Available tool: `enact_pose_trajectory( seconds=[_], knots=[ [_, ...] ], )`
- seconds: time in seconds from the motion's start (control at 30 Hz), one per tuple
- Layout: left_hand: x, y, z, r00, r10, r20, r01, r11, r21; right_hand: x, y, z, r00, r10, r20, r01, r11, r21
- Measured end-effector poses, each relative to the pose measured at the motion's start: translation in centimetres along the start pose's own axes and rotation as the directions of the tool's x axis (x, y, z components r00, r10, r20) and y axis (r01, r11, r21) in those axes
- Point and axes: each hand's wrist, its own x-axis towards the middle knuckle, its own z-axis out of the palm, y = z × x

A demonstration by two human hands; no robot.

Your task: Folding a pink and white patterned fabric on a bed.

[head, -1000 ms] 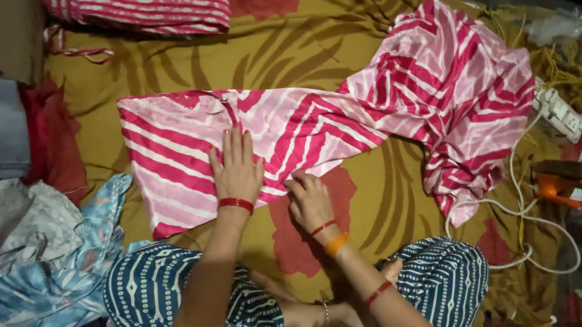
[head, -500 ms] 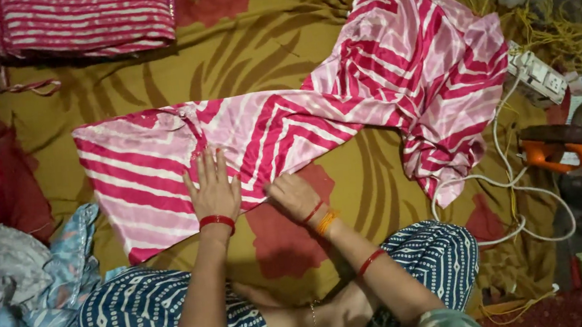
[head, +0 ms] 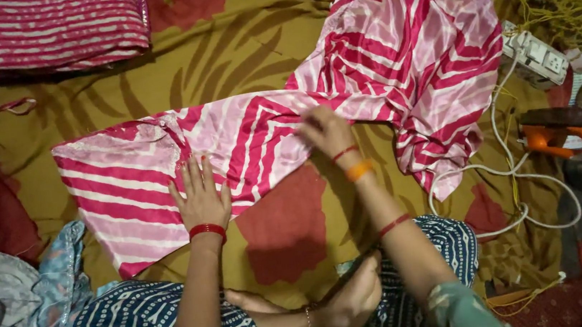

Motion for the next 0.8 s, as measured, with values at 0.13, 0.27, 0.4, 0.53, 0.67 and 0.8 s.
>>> enact_pose_trajectory(
  seconds=[0.13, 0.27, 0.4, 0.53, 0.67, 0.8],
  knots=[
    [0.2, -0.1, 0.6, 1.0, 0.009, -0.013, -0.009, 1.0, 0.011, 3.2, 2.5, -1.7, 0.991, 0.017, -0.132, -0.03, 0.995, -0.092],
    [0.3, -0.1, 0.7, 1.0, 0.0, -0.008, 0.0, 1.0, -0.025, 3.3, 4.8, -2.6, 0.993, -0.082, -0.084, 0.031, 0.877, -0.48],
    [1.4, 0.7, 0.9, 0.995, -0.063, 0.072, 0.067, 0.996, -0.057, 1.2, 4.9, -3.5, 0.979, -0.202, -0.042, 0.152, 0.843, -0.516],
    [2.2, 6.2, -2.1, 0.997, -0.062, 0.051, 0.066, 0.994, -0.091, -0.1, 4.6, -3.9, 0.983, -0.062, 0.172, 0.119, 0.933, -0.339],
    [2.6, 11.5, -4.2, 0.987, 0.148, -0.068, -0.162, 0.945, -0.286, 1.6, 3.7, -4.4, 0.968, -0.247, 0.048, 0.249, 0.913, -0.323],
    [2.1, 13.5, -5.5, 0.943, 0.252, -0.217, -0.31, 0.902, -0.301, 3.1, 6.9, -3.2, 0.918, -0.393, -0.045, 0.315, 0.795, -0.519]
  ],
)
